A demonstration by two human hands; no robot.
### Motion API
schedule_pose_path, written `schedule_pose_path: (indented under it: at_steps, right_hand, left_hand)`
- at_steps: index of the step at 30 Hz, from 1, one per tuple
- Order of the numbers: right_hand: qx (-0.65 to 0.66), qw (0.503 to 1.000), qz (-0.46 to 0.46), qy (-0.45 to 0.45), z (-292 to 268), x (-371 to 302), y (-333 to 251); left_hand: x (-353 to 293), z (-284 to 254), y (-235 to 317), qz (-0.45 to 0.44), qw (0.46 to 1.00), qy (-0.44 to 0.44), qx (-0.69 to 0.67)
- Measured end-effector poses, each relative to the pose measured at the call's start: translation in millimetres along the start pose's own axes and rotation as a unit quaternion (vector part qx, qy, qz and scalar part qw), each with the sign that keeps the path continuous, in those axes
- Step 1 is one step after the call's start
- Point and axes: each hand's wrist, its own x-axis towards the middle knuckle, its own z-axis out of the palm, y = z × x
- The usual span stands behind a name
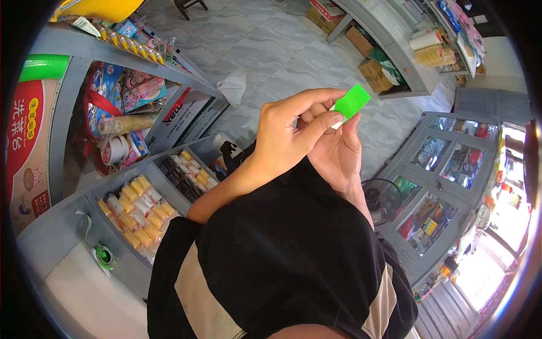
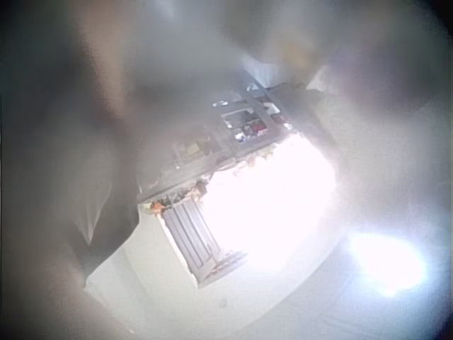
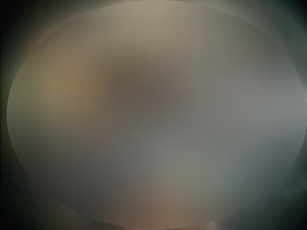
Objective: The person picks up various rolls of tape from a shelf, including a large roll of clear tape and several smaller rolls of green and white tape. They unroll and tear off pieces of the green and white tape, then place the rolls back on the shelf.
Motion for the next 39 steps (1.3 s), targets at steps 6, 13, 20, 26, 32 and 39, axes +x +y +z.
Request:
schedule_pose_path:
  at_steps: [6, 13, 20, 26, 32, 39]
  right_hand:
    - [0.051, 0.997, 0.018, -0.049, -7.0, 3.0, 2.8]
    - [0.024, 0.999, 0.027, -0.013, -4.8, 2.7, 3.5]
    - [0.049, 0.999, -0.008, 0.015, -9.7, 0.1, 2.5]
    - [0.011, 0.998, -0.012, 0.058, -6.7, -0.5, 4.8]
    - [0.011, 0.999, 0.002, 0.03, -7.5, -1.9, 5.8]
    - [0.042, 0.999, 0.012, 0.018, -2.9, -3.4, 5.2]
  left_hand:
    - [0.9, -1.1, -1.1, 0.088, 0.993, 0.034, 0.074]
    - [0.6, -3.8, -3.8, 0.112, 0.985, 0.052, 0.122]
    - [4.7, -12.7, 0.2, 0.105, 0.987, 0.004, 0.124]
    - [4.3, -12.2, -5.4, 0.135, 0.979, 0.043, 0.149]
    - [2.8, -8.0, -9.1, 0.178, 0.966, 0.093, 0.166]
    - [1.5, -5.6, -8.3, 0.235, 0.947, 0.104, 0.193]
